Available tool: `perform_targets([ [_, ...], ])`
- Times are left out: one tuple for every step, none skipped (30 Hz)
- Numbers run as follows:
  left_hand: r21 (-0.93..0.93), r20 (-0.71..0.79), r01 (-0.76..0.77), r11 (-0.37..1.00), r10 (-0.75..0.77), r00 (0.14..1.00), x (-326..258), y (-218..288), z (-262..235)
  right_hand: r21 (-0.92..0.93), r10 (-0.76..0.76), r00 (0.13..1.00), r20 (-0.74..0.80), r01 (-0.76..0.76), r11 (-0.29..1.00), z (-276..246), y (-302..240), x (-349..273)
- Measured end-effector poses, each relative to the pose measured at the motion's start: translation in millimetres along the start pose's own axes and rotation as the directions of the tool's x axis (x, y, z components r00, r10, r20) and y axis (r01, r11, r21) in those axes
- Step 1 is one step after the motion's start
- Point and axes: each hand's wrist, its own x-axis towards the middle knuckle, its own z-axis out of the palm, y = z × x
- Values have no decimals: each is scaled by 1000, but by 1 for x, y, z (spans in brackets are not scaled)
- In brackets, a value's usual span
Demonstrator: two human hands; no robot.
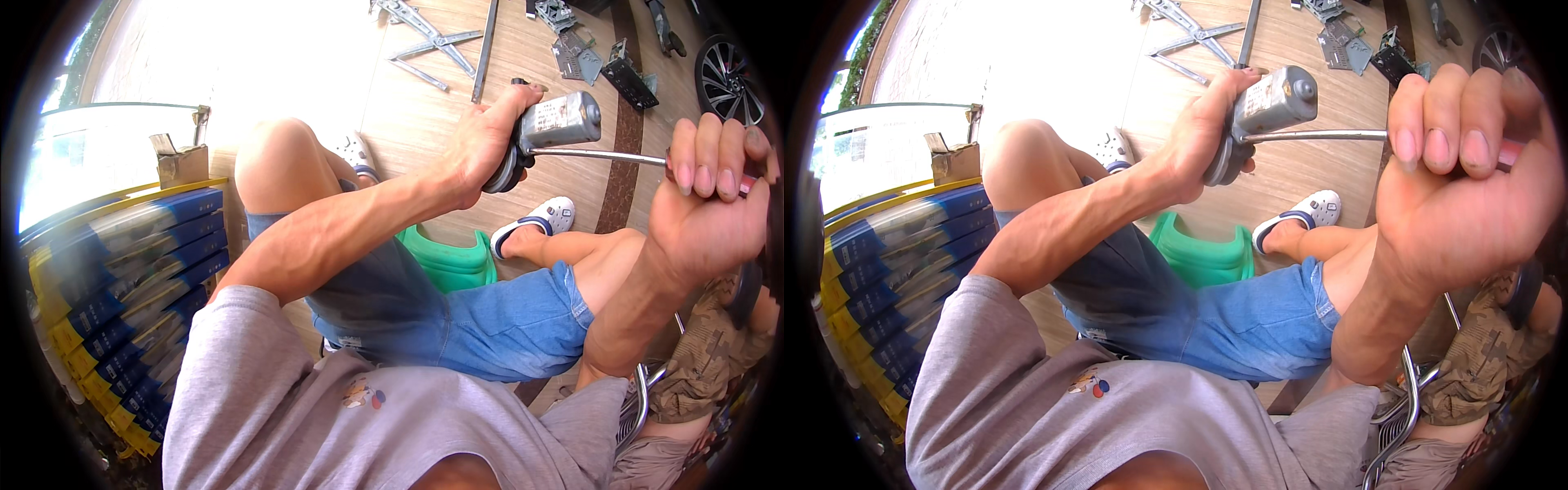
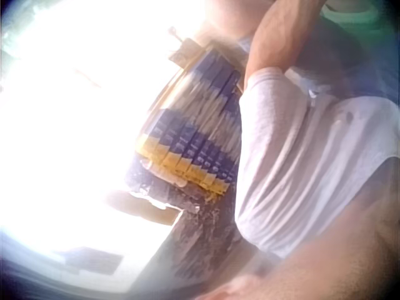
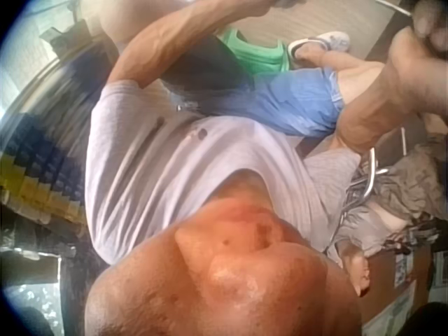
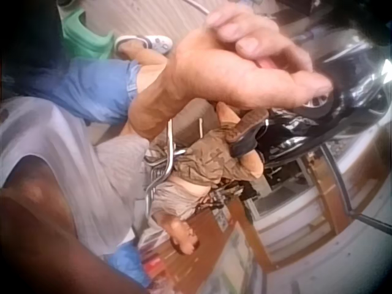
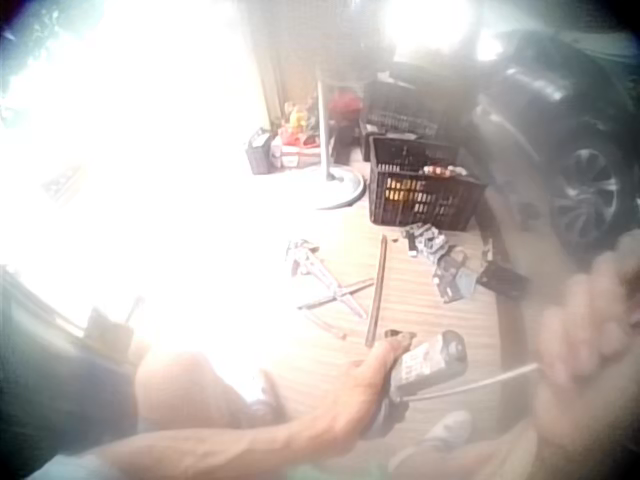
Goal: The person sits on a stool and uses a screwdriver to disassemble a small cylindrical electronic component, likely a motor. They remove screws, separate the casing, and inspect the internal copper windings and shaft. The person then reassembles the device, tightening the screws to secure the casing.
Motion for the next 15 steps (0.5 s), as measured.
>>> perform_targets([
  [0,2,0,1000,0,1000,0,0,0,2,9,1000,24,-9,1000,0,0,0],
  [4,-7,25,1000,-25,1000,1,0,1,-26,-3,1000,5,3,1000,4,2,-3],
  [8,-20,43,999,-43,999,1,1,0,-49,-19,1000,-11,19,999,11,4,-5],
  [12,-11,25,1000,-25,1000,0,4,2,-78,-49,999,-20,47,996,21,3,-7],
  [12,-19,25,1000,-24,1000,-2,6,3,-108,-81,996,-28,77,991,29,1,-9],
  [10,-37,29,1000,-29,999,-1,5,0,-119,-97,995,-27,93,989,33,4,-11],
  [10,-35,15,1000,-14,999,0,5,-4,-129,-113,993,-27,109,986,37,7,-12],
  [31,-74,29,999,-26,997,0,4,-9,-76,-39,988,-146,28,997,41,9,-14],
  [45,-97,45,998,-40,994,1,4,-10,-30,36,965,-261,-46,999,41,8,-16],
  [80,-120,6,997,4,993,-1,4,-13,-21,62,944,-324,-73,997,38,11,-19],
  [79,-115,-11,997,20,993,-1,2,-15,-25,50,948,-313,-60,998,39,13,-22],
  [158,-147,-54,986,77,986,1,-2,-18,-60,42,918,-395,-71,996,44,16,-25],
  [238,-178,-90,967,135,975,4,-6,-21,-91,33,879,-475,-86,992,47,20,-28],
  [283,-182,-133,950,189,965,7,-11,-24,-148,23,850,-526,-118,982,49,22,-30],
  [277,-178,-143,950,197,964,4,-9,-23,-154,16,855,-519,-112,982,45,25,-32],
])
